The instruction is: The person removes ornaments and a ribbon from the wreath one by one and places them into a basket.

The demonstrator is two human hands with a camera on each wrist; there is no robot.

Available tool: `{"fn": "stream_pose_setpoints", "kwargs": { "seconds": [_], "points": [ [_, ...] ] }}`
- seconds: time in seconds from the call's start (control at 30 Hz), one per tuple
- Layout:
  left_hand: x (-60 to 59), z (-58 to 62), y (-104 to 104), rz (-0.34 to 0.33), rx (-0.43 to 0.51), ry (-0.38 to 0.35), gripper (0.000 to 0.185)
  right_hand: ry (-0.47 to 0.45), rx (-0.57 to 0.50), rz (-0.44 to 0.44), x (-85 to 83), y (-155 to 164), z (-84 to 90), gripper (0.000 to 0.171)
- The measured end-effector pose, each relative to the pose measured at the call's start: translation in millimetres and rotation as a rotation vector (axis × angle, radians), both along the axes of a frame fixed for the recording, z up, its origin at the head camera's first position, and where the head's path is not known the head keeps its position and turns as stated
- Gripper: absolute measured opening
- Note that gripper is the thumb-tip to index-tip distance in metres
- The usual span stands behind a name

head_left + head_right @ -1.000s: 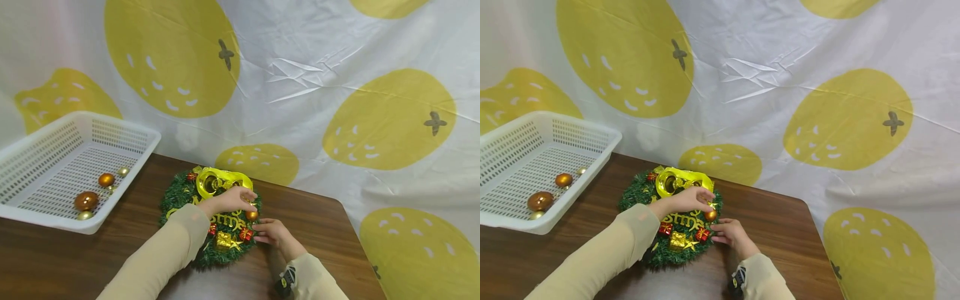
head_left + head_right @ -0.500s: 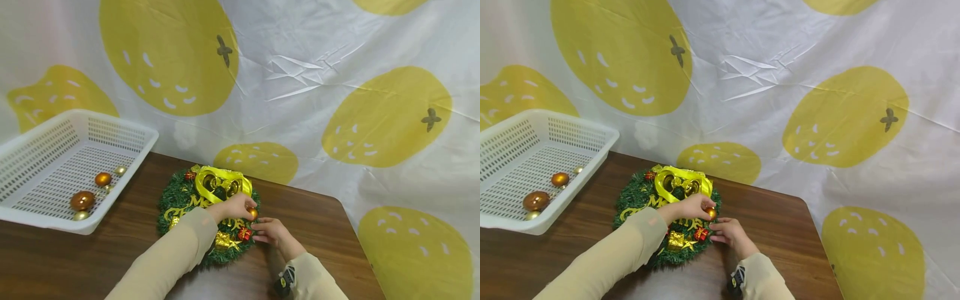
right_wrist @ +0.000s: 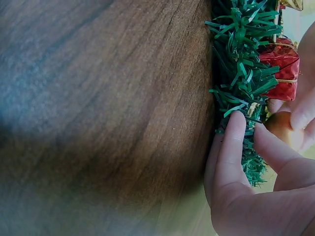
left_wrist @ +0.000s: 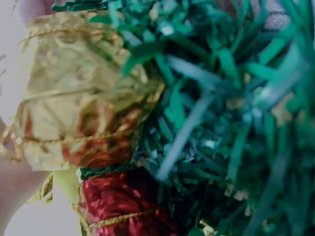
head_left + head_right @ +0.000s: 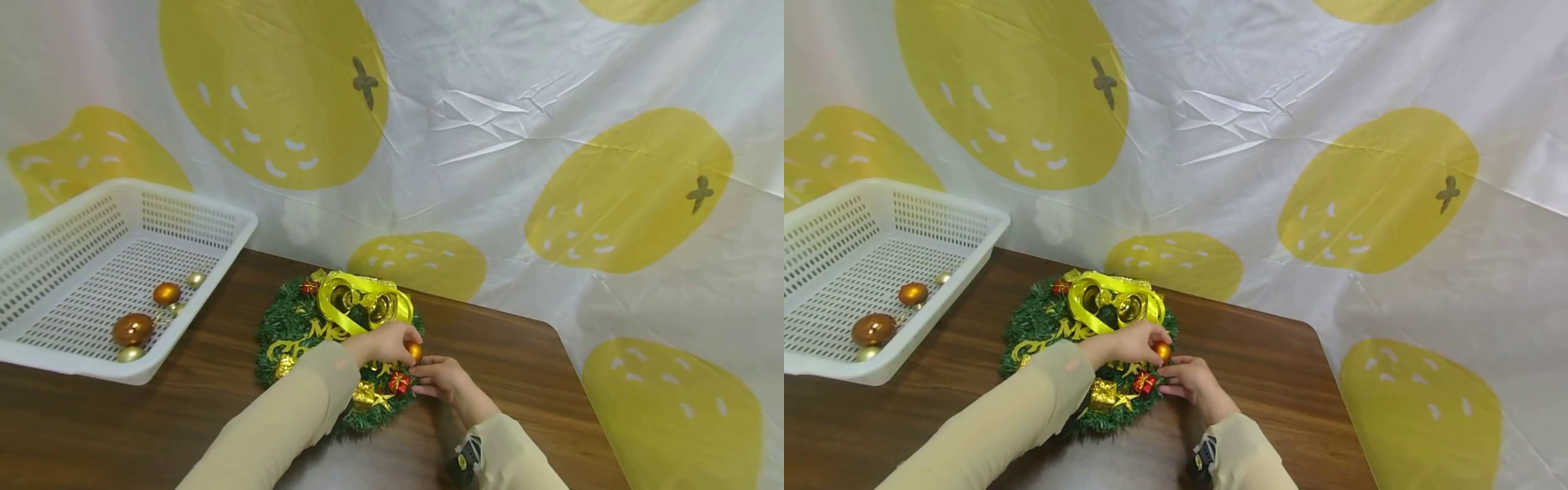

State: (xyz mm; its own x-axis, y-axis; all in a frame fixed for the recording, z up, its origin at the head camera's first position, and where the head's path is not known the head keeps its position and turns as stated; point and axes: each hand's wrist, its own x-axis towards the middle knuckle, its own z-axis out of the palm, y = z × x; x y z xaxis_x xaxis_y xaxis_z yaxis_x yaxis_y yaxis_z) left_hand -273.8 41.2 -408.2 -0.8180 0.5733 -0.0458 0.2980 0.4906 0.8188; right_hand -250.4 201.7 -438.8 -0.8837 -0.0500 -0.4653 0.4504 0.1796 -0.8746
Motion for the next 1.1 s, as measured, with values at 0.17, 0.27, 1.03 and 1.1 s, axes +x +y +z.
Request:
{"fn": "stream_pose_setpoints", "kwargs": {
  "seconds": [0.17, 0.27, 1.03, 1.1],
  "points": [
    [-0.1, 5.9, -6, -0.008, 0.038, -0.018, 0.036, 0.004, 0.000, 0.013, 1.8, -1, 1.9, 0.053],
    [-1.4, 9.4, -10, -0.016, 0.057, -0.024, 0.037, 0.009, 0.007, 0.012, 2.3, -2, 2.3, 0.051],
    [0.2, 46.2, -42, -0.032, 0.143, -0.051, 0.039, 0.025, 0.049, -0.006, 1.3, -4, 1.1, 0.055],
    [-1.1, 46.9, -44, -0.026, 0.154, -0.054, 0.039, 0.023, 0.050, -0.008, 0.8, -4, 0.7, 0.055]
  ]
}}
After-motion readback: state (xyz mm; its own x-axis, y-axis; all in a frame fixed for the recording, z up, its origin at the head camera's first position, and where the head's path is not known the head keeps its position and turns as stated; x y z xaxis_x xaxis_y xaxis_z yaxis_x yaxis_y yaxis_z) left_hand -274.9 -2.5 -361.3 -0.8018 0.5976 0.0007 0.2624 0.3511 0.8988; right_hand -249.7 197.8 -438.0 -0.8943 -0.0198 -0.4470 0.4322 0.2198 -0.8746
